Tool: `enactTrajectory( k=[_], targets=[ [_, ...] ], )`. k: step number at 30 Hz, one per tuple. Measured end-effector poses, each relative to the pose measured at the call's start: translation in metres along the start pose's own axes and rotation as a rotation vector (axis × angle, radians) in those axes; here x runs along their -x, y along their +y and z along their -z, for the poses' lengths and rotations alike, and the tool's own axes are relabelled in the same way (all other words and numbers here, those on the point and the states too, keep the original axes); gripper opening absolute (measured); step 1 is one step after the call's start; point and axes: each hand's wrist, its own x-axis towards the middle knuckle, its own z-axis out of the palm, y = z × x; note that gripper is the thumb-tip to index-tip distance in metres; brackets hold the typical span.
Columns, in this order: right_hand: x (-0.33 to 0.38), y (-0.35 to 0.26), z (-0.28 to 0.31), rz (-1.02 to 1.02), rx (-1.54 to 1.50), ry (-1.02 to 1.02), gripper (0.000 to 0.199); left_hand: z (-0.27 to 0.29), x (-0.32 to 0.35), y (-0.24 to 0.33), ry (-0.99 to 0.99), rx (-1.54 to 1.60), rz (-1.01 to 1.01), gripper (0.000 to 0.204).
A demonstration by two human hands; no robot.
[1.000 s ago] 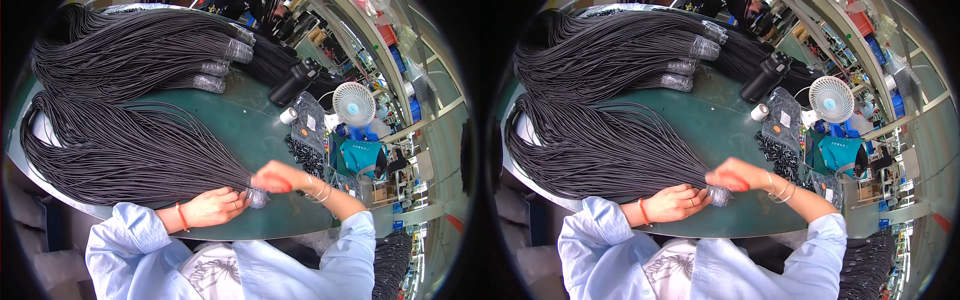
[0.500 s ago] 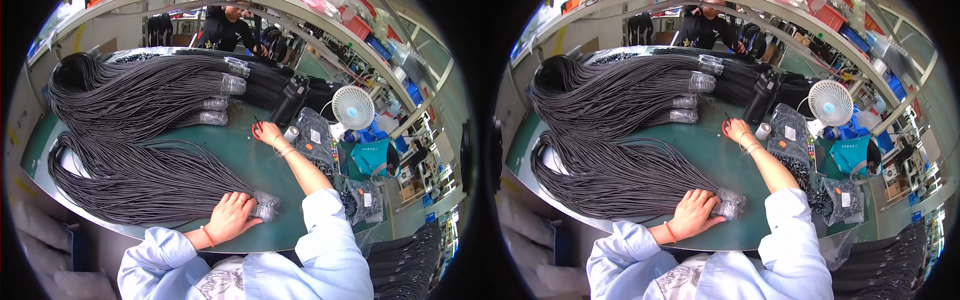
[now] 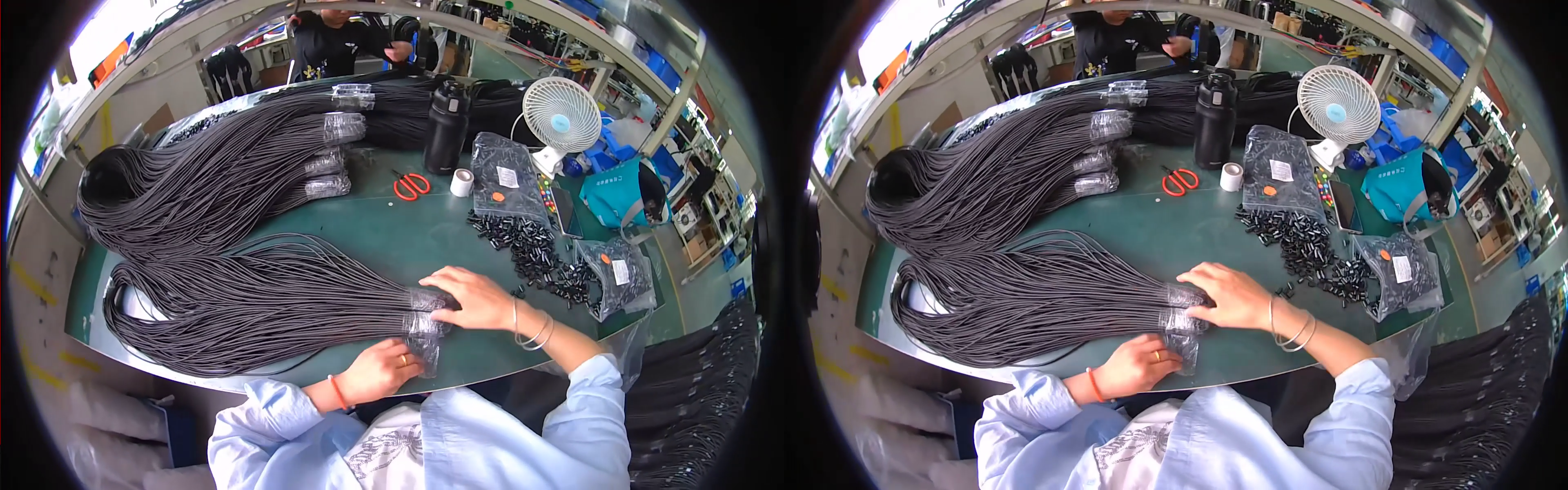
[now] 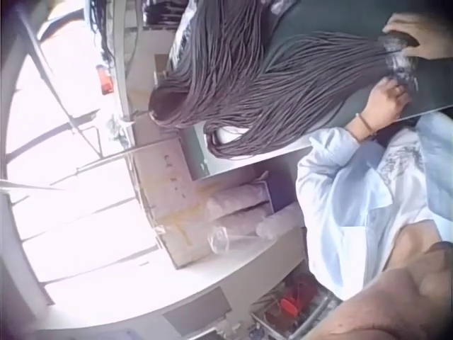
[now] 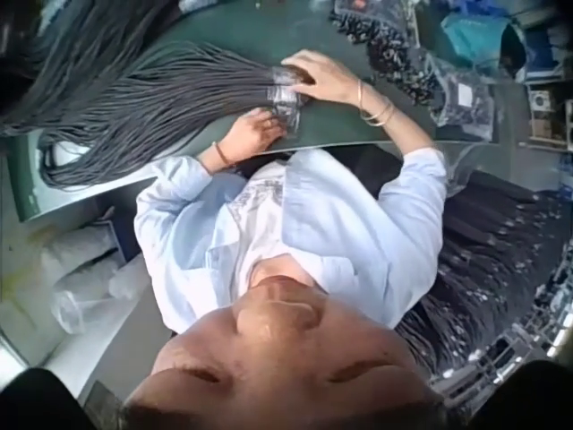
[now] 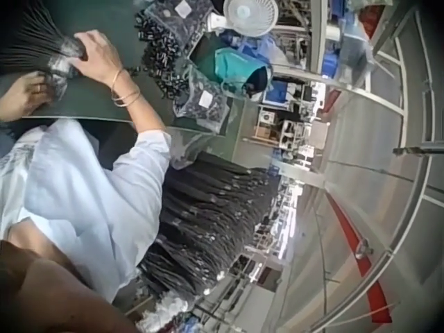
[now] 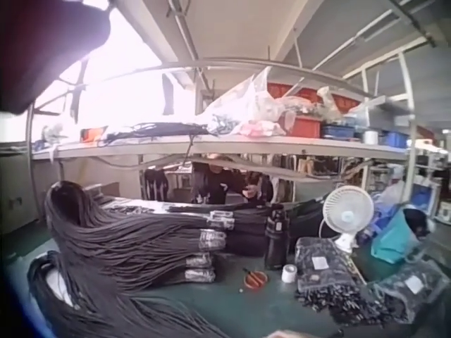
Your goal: Bundling and securing sets of black electrical wires with tape at a workstation.
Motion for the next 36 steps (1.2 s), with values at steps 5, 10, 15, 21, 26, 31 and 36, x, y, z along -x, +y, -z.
enactTrajectory(
  k=[5,10,15,21,26,31,36],
  targets=[
    [0.006,0.018,-0.026,-0.123,-0.14,0.174,0.024,0.009,-0.007,0.016,-0.061,-0.021,-0.001,0.022],
    [0.003,0.054,-0.042,-0.334,-0.186,0.181,0.016,0.047,-0.033,0.0,-0.007,-0.215,0.103,0.036],
    [0.024,0.047,-0.041,-0.251,-0.075,0.173,0.015,0.053,-0.038,-0.019,-0.105,-0.43,0.185,0.048],
    [0.041,0.052,-0.023,-0.355,-0.472,-0.223,0.011,0.075,-0.051,-0.042,0.006,-0.371,0.198,0.048],
    [0.046,0.035,0.05,-0.428,-1.612,-0.098,0.014,0.1,-0.056,-0.08,0.146,-0.377,0.363,0.049],
    [0.035,0.096,0.042,-0.622,-1.498,0.38,0.013,0.087,-0.061,-0.074,0.148,-0.34,0.379,0.049],
    [-0.02,0.118,0.025,-0.603,-1.368,0.707,0.018,0.041,-0.043,-0.033,-0.077,-0.377,0.242,0.05]
  ],
)
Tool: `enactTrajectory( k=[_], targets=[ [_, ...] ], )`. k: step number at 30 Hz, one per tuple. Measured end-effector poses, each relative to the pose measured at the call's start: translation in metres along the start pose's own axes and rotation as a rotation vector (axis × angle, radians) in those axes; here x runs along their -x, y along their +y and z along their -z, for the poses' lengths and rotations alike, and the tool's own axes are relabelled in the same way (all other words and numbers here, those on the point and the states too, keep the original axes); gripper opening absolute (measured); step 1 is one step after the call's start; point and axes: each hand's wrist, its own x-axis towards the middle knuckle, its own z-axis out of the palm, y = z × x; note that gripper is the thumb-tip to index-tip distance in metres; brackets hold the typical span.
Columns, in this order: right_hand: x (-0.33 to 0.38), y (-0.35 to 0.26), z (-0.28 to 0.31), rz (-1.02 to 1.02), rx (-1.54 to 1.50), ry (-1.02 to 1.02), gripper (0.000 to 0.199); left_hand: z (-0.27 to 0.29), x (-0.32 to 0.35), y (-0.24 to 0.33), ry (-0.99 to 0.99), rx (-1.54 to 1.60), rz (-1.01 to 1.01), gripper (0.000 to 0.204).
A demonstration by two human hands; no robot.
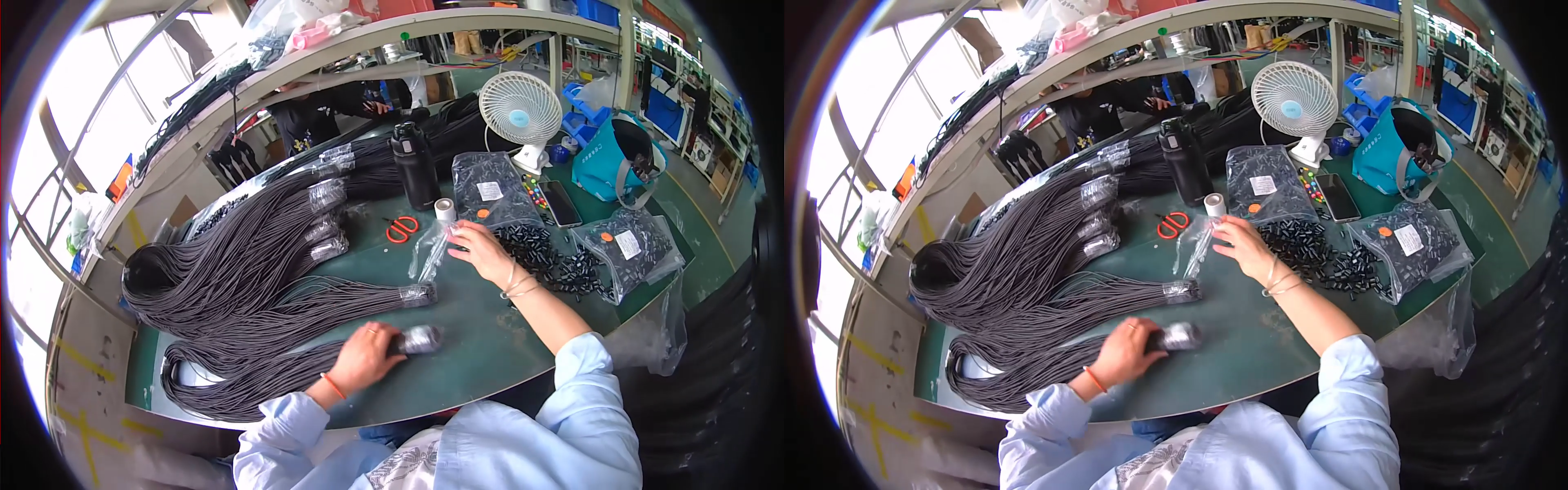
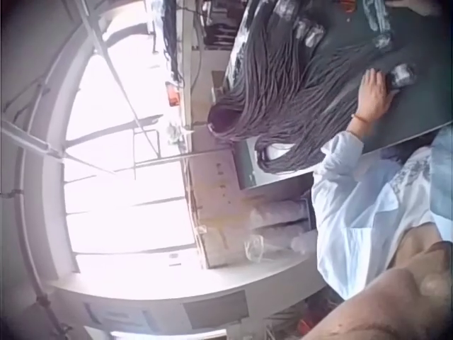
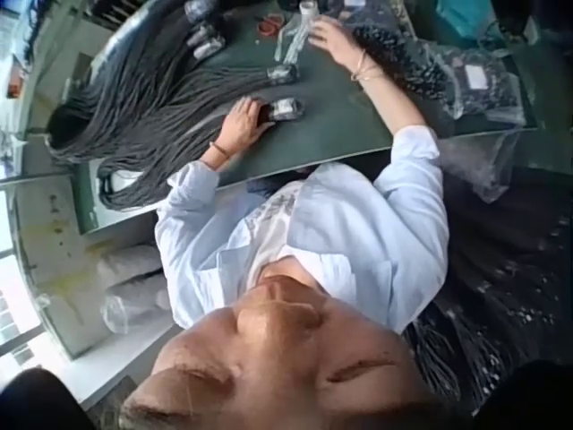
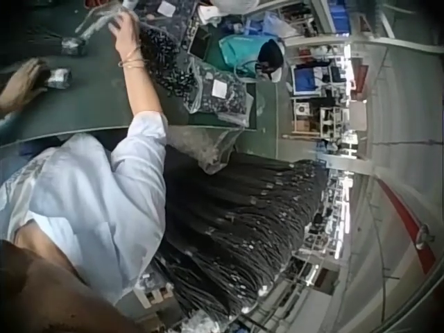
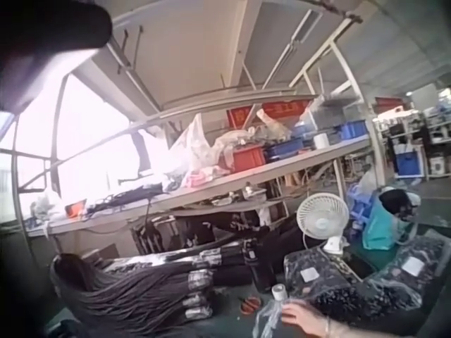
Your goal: Bundling and securing sets of black electrical wires with tape at a workstation.
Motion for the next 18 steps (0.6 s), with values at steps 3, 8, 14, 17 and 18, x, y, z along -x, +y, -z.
enactTrajectory(
  k=[3,8,14,17,18],
  targets=[
    [-0.011,0.011,-0.035,0.176,0.404,-0.125,0.02,-0.006,0.001,0.005,-0.035,-0.005,-0.03,0.051],
    [0.011,0.048,-0.095,0.394,1.746,-0.816,0.044,0.017,0.011,-0.007,0.037,0.196,0.135,0.051],
    [0.009,0.036,-0.105,0.214,1.858,-0.744,0.073,0.059,0.075,-0.143,0.649,0.321,0.647,0.042],
    [0.003,0.026,-0.136,0.036,1.765,-0.97,0.061,0.105,0.182,-0.268,1.092,-0.192,1.141,0.053],
    [0.012,0.0,-0.147,-0.036,1.756,-1.002,0.057,0.111,0.197,-0.293,1.168,-0.256,1.353,0.063]
  ],
)
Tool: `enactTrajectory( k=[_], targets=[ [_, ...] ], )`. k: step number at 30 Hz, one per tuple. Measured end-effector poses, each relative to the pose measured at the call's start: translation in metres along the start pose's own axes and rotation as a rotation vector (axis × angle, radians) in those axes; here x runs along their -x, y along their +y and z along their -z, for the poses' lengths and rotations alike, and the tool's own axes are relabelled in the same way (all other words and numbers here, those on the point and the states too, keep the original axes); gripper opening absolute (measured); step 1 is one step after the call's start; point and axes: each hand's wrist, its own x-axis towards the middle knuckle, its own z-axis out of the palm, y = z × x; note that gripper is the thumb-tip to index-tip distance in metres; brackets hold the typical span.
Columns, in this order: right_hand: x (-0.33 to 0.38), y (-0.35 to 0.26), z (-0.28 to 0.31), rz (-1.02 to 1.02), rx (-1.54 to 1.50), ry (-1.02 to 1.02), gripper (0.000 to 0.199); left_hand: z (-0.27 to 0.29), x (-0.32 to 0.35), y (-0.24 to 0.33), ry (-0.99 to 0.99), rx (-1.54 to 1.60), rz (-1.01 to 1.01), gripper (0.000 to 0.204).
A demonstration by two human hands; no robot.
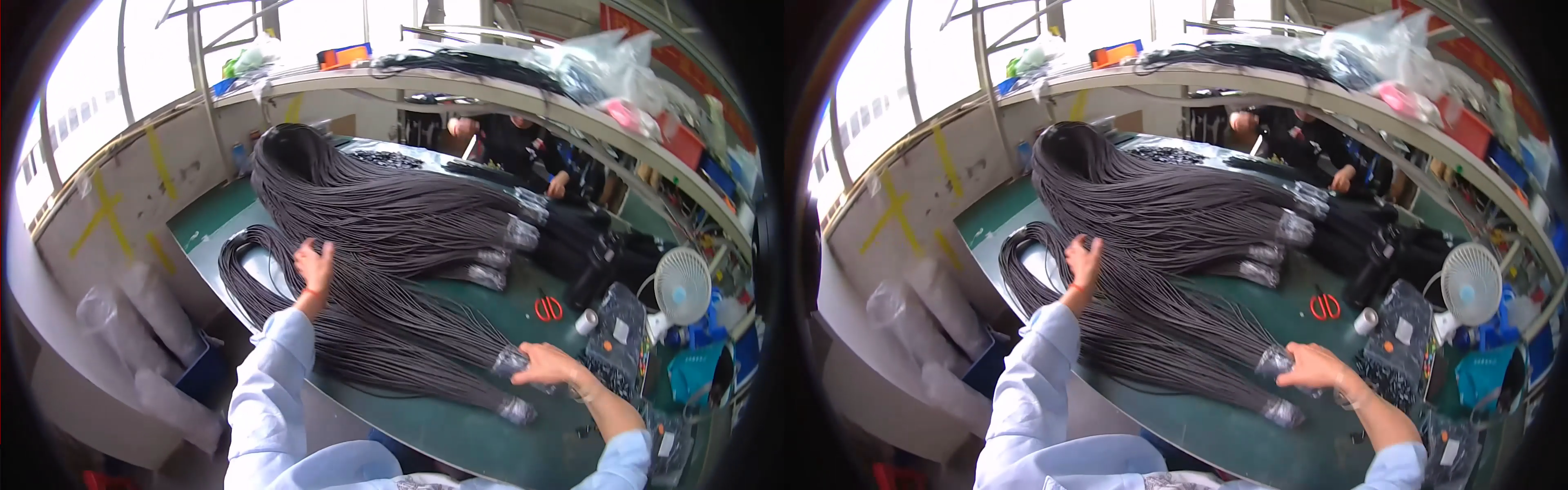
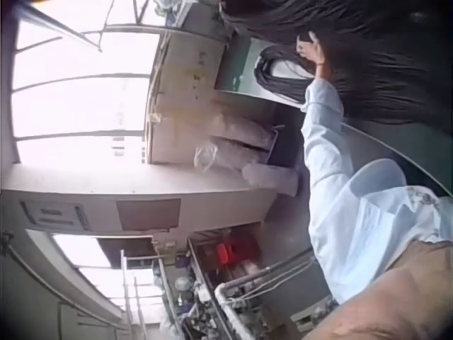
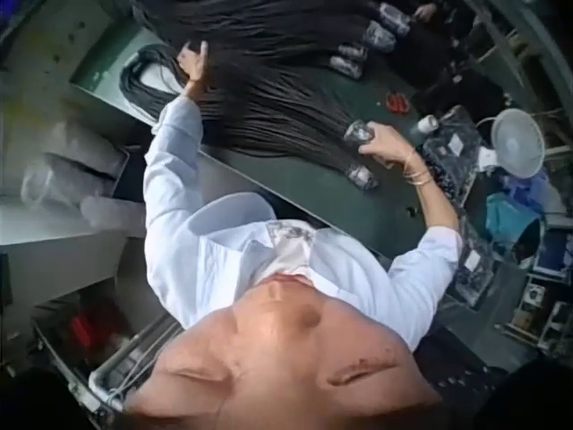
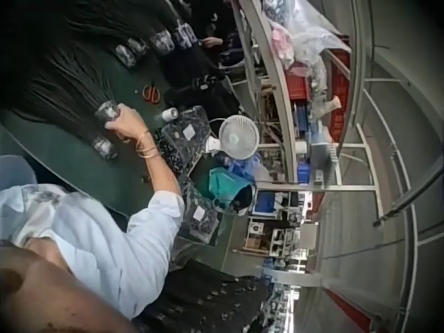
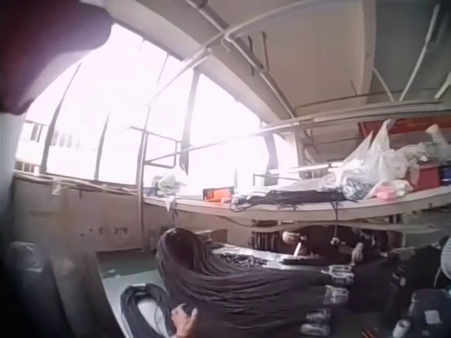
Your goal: Bundling and securing sets of black electrical wires with tape at a workstation.
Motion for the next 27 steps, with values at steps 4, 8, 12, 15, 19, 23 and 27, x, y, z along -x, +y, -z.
enactTrajectory(
  k=[4,8,12,15,19,23,27],
  targets=[
    [0.067,-0.088,0.048,0.08,-0.008,-0.121,0.058,0.025,-0.1,-0.091,0.158,-0.323,0.491,0.077],
    [0.106,-0.107,0.005,0.03,-0.01,-0.189,0.053,0.015,-0.173,-0.156,-0.244,-0.13,0.665,0.087],
    [0.117,-0.075,-0.088,-0.114,-0.114,-0.186,0.06,-0.014,-0.192,-0.159,-0.137,0.15,0.767,0.092],
    [0.112,-0.071,-0.105,-0.138,-0.148,-0.11,0.057,0.002,-0.211,-0.153,-0.226,0.547,0.804,0.085],
    [0.101,-0.063,-0.109,-0.103,-0.097,0.031,0.059,0.036,-0.23,-0.091,-0.375,1.051,0.746,0.076],
    [0.08,-0.022,-0.122,-0.062,0.278,0.206,0.059,0.104,-0.245,0.055,-0.362,1.288,0.582,0.064],
    [0.039,-0.039,-0.105,-0.067,0.304,0.41,0.061,0.16,-0.269,0.049,-0.359,1.485,0.004,0.05]
  ],
)
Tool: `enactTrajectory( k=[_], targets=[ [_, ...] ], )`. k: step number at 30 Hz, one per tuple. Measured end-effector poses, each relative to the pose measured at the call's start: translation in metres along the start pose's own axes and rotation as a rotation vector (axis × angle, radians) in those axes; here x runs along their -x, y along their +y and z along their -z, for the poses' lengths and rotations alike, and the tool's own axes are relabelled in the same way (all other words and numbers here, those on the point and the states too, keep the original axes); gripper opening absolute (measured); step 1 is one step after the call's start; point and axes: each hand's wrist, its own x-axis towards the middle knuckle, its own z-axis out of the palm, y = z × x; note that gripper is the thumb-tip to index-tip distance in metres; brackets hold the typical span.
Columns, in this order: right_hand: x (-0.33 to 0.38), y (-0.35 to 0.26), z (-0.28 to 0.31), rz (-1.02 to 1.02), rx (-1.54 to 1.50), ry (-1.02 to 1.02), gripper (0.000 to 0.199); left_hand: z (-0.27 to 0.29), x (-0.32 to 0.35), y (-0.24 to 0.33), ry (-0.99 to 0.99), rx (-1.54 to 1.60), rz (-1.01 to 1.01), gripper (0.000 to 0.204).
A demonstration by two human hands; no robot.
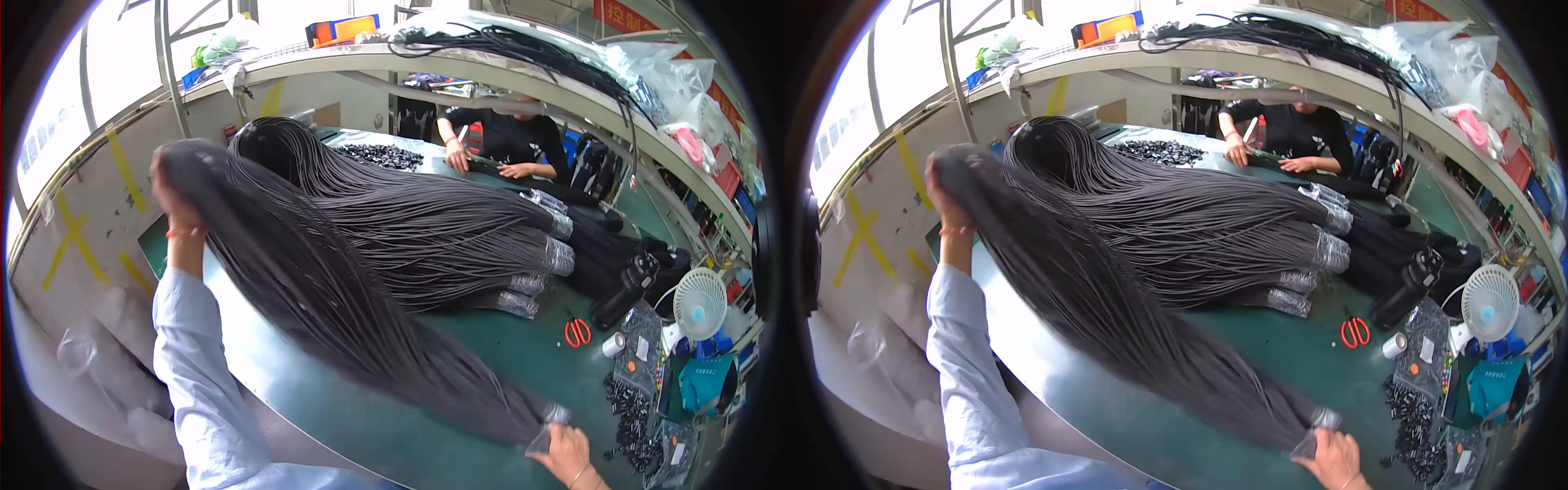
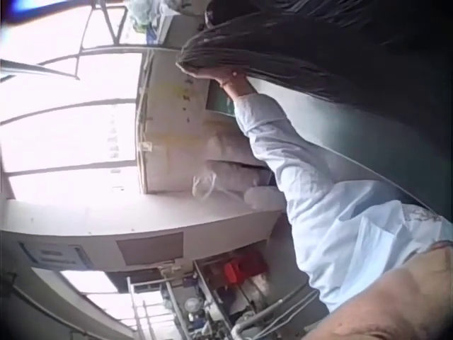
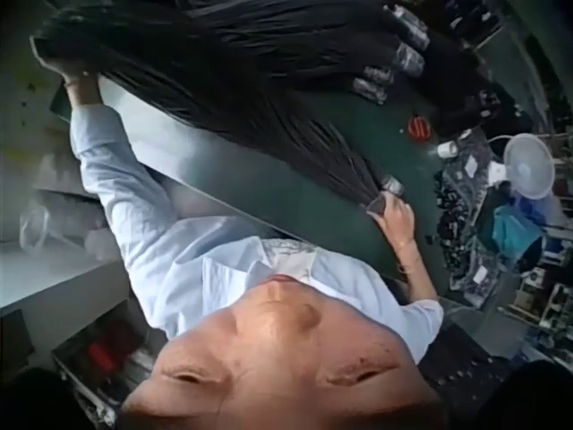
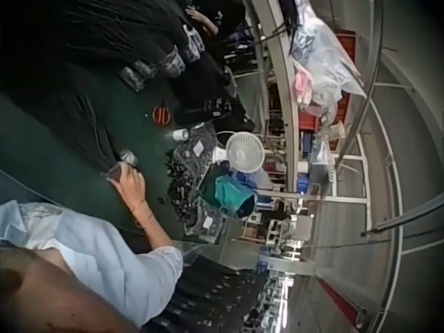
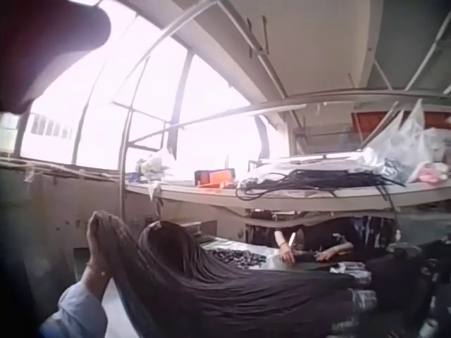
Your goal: Bundling and securing sets of black electrical wires with tape at a workstation.
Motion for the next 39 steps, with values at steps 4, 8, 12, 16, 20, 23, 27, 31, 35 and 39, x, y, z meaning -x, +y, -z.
enactTrajectory(
  k=[4,8,12,16,20,23,27,31,35,39],
  targets=[
    [-0.009,0.015,-0.015,0.054,0.177,0.179,0.071,0.092,0.07,0.021,-0.082,0.068,0.089,0.051],
    [-0.015,0.008,-0.02,0.09,0.112,0.223,0.072,0.308,0.147,0.037,0.538,-0.972,0.346,0.061],
    [-0.012,0.014,-0.021,0.083,0.129,0.14,0.074,0.234,0.201,-0.043,0.145,-1.805,-0.048,0.071],
    [-0.032,0.031,-0.027,0.101,0.186,0.188,0.072,0.105,0.244,-0.084,-0.48,-2.088,-0.02,0.077],
    [-0.076,0.028,-0.021,0.042,0.018,0.26,0.056,0.087,0.238,-0.12,-0.678,-1.961,0.08,0.081],
    [-0.061,0.04,-0.022,0.076,-0.102,0.419,0.04,0.031,0.232,-0.167,-0.711,-1.656,0.027,0.087],
    [-0.019,0.044,-0.013,0.038,-0.647,0.607,0.024,-0.175,0.328,-0.152,-1.381,-1.252,-0.166,0.095],
    [0.02,0.05,0.029,-0.28,-1.454,0.659,0.014,-0.254,0.413,-0.196,-1.626,-0.978,-0.346,0.102],
    [0.038,0.056,0.043,-0.276,-1.126,0.668,0.011,-0.274,0.445,-0.249,-1.76,-1.13,-0.231,0.08],
    [0.057,0.053,0.046,-0.126,-0.278,0.536,0.013,-0.287,0.449,-0.235,-1.868,-0.937,-0.006,0.056]
  ],
)
